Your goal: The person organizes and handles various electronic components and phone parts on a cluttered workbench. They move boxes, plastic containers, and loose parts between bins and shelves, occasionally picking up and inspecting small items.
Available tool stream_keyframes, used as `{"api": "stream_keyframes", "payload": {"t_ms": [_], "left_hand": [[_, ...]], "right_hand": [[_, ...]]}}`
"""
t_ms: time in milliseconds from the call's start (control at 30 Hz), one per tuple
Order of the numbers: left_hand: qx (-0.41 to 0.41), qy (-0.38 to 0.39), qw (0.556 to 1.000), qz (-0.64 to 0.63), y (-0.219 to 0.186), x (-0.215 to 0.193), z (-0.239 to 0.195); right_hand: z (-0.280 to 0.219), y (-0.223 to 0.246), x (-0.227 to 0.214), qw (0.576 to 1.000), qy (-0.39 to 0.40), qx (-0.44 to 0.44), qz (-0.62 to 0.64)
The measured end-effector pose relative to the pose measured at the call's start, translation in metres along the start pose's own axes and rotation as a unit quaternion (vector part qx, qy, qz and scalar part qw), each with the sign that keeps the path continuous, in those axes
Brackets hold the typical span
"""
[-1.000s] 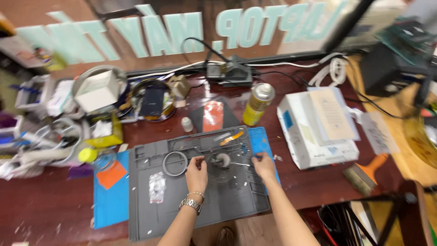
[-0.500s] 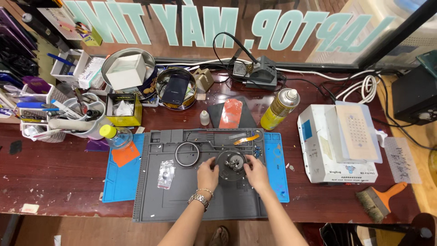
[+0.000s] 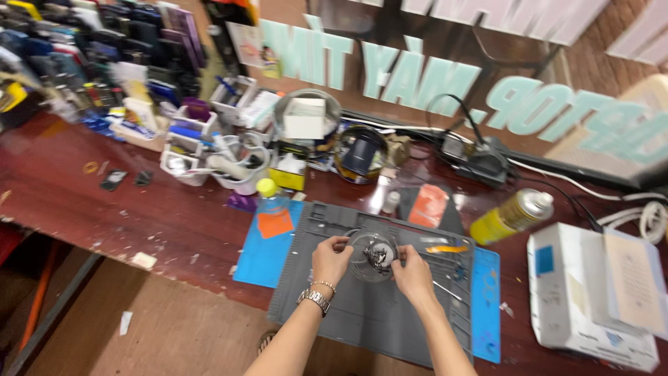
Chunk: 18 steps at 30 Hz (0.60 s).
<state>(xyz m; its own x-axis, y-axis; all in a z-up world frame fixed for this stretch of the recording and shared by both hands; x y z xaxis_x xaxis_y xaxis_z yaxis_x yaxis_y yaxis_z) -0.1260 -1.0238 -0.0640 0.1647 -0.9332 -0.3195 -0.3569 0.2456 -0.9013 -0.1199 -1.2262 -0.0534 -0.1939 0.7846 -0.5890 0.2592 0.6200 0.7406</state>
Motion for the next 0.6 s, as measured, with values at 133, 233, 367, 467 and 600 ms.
{"api": "stream_keyframes", "payload": {"t_ms": [133, 233, 367, 467, 600], "left_hand": [[0.002, -0.050, 0.999, -0.018, 0.008, -0.075, 0.029], [0.029, -0.091, 0.995, -0.017, 0.025, -0.139, 0.058], [0.012, -0.131, 0.991, -0.007, 0.061, -0.219, 0.096], [-0.012, -0.131, 0.991, 0.018, 0.091, -0.271, 0.124], [-0.030, -0.136, 0.989, 0.039, 0.126, -0.317, 0.160]], "right_hand": [[0.022, 0.060, 0.051, 0.999, 0.038, -0.026, 0.013], [0.039, 0.102, 0.108, 0.997, 0.072, -0.032, 0.024], [0.067, 0.146, 0.201, 0.993, 0.101, -0.046, 0.045], [0.090, 0.165, 0.269, 0.992, 0.115, -0.027, 0.053], [0.118, 0.173, 0.346, 0.994, 0.091, -0.035, 0.038]]}}
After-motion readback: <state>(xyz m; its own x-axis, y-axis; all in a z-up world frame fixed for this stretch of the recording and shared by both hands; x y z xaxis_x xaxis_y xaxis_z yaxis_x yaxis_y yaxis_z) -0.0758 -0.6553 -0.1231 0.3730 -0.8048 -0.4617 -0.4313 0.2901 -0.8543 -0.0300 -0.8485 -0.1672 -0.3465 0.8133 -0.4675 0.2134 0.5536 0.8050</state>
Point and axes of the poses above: each hand's wrist, its own z-axis towards the middle knuckle, its own x-axis out of the palm, y = z × x, the point moved 1 cm from there along z, towards the middle knuckle, and after that the axes turned 7 degrees about y, right-handed, at the moved point
